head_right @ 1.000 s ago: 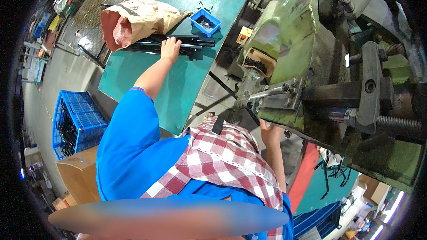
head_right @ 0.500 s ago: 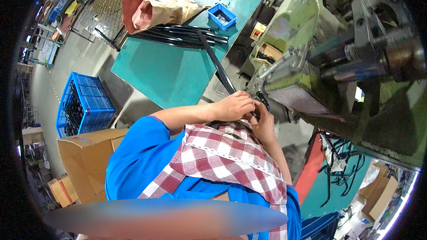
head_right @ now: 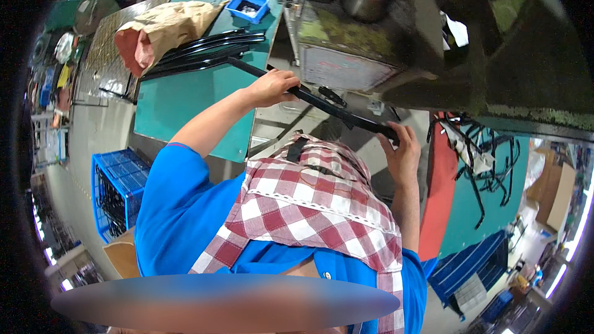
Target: The person repeatedly picks up black metal rods, inserts them into a manual bending machine, and operates the lever to bend them. Finished bent rods are placed into a blue crate on the floor.
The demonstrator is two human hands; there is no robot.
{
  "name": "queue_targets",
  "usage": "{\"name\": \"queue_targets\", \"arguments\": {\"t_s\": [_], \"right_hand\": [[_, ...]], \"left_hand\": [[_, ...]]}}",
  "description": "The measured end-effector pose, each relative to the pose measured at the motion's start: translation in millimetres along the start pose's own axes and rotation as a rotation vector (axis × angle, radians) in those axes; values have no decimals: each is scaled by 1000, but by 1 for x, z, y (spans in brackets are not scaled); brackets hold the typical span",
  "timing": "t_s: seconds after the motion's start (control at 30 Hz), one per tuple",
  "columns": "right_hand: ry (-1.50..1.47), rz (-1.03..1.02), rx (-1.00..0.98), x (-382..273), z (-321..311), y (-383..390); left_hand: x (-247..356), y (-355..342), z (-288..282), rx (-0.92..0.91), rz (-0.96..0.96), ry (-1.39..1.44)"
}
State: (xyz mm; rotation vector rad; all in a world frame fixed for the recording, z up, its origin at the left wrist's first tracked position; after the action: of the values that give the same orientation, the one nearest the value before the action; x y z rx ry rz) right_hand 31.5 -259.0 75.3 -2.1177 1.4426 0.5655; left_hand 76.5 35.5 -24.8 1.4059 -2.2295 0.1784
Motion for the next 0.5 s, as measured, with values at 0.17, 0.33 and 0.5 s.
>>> {"name": "queue_targets", "arguments": {"t_s": [0.17, 0.33, 0.5], "right_hand": [[236, -25, 4, 12, -6, 20], [200, -14, -52, 12, -1, 16], [153, 50, -92, 26, -10, 10]], "left_hand": [[33, -9, 3, -132, 15, 59], [55, -7, 13, -38, 141, 132], [45, -5, -3, -52, 31, 68]]}}
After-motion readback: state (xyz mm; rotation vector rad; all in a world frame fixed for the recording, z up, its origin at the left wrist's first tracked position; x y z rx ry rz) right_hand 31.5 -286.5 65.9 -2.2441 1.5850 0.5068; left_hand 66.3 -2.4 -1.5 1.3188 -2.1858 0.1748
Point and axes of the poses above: each hand's wrist, its own y-axis away from the middle knuckle, its own z-axis out of the palm, x = y × z, the point moved 9 cm from there along -y, towards the middle knuckle, and after that the axes turned 10 degrees about -z, right-handed, at the moved point
